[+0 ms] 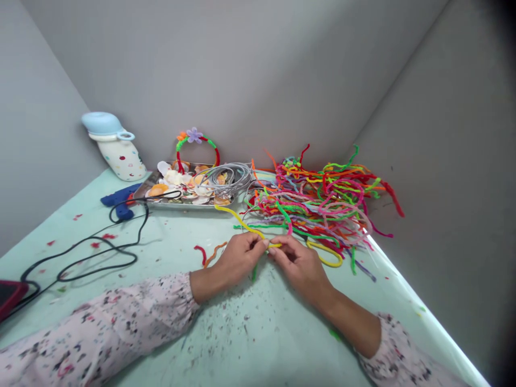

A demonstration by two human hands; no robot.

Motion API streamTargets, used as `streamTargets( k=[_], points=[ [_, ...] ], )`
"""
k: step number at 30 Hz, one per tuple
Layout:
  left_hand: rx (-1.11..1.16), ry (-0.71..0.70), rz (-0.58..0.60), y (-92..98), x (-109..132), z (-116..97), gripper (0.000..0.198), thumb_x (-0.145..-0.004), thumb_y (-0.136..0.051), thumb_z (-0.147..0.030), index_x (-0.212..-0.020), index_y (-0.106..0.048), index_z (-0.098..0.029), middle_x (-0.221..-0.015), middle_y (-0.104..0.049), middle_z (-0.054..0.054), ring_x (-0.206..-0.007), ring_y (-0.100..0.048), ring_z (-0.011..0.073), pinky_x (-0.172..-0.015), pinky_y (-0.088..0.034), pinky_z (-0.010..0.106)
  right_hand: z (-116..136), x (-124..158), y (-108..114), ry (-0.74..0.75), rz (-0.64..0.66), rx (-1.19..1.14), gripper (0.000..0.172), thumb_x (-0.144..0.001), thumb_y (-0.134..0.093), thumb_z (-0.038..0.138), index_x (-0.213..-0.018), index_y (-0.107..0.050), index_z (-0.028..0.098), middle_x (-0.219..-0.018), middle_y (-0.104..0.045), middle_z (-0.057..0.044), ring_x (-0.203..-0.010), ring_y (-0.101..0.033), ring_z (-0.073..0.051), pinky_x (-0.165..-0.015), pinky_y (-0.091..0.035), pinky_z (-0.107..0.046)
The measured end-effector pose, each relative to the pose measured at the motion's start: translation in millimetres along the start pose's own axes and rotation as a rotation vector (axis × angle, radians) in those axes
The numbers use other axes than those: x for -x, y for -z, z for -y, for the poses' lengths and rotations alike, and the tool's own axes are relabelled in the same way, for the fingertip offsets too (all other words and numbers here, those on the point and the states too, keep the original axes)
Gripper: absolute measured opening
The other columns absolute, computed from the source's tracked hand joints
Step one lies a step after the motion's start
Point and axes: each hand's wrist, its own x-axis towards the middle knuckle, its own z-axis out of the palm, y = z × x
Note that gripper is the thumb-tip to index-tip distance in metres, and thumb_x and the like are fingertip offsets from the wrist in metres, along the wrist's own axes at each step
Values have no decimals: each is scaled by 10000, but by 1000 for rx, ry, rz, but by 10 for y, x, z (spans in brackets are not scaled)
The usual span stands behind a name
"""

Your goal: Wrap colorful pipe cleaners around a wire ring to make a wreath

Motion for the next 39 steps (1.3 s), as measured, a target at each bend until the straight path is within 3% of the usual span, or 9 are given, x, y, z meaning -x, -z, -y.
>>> streamTargets(
  k=[6, 13, 24, 31, 39],
  points=[
    [19, -7, -18, 10, 0, 14, 318, -849, -448, -374, -605, -426, -172, -593, -372, -41, -576, -355, 108, -539, -274, 235, -19, 1, 9, 12, 62, -39, 242, -885, -547, 343, -1104, -570, 244, -727, -640, 13, -626, -576, -147, -577, -436, -255],
    [0, 5, -11, 22, 4, 1, 301, -839, -451, -350, -599, -406, -174, -582, -360, -45, -578, -353, 108, -552, -275, 238, -35, -23, 17, 68, 83, -13, 99, -897, -527, 300, -931, -578, 222, -749, -593, 22, -647, -523, -127, -616, -417, -244],
    [-26, 1, -14, 25, 32, -24, 292, -826, -462, -335, -589, -395, -178, -577, -354, -44, -571, -346, 108, -536, -262, 236, -17, -5, 22, 237, 40, 46, 86, -899, -535, 252, -932, -610, 227, -874, -670, -20, -788, -605, -163, -730, -458, -283],
    [-53, 4, -6, 12, 27, -11, 283, -829, -468, -316, -596, -382, -182, -582, -360, -44, -578, -351, 111, -536, -271, 236, -30, -17, 35, 342, 26, 115, 95, -895, -526, 232, -944, -607, 226, -855, -681, -37, -796, -617, -183, -733, -474, -307],
    [-103, -141, -40, 42, 85, -76, 197, -894, -449, -279, -748, -513, -164, -699, -499, -18, -656, -455, 119, -606, -358, 236, -23, -17, 33, 153, -26, 5, 90, -893, -538, 287, -923, -581, 214, -840, -653, -20, -766, -603, -165, -702, -462, -276]
  ],
)
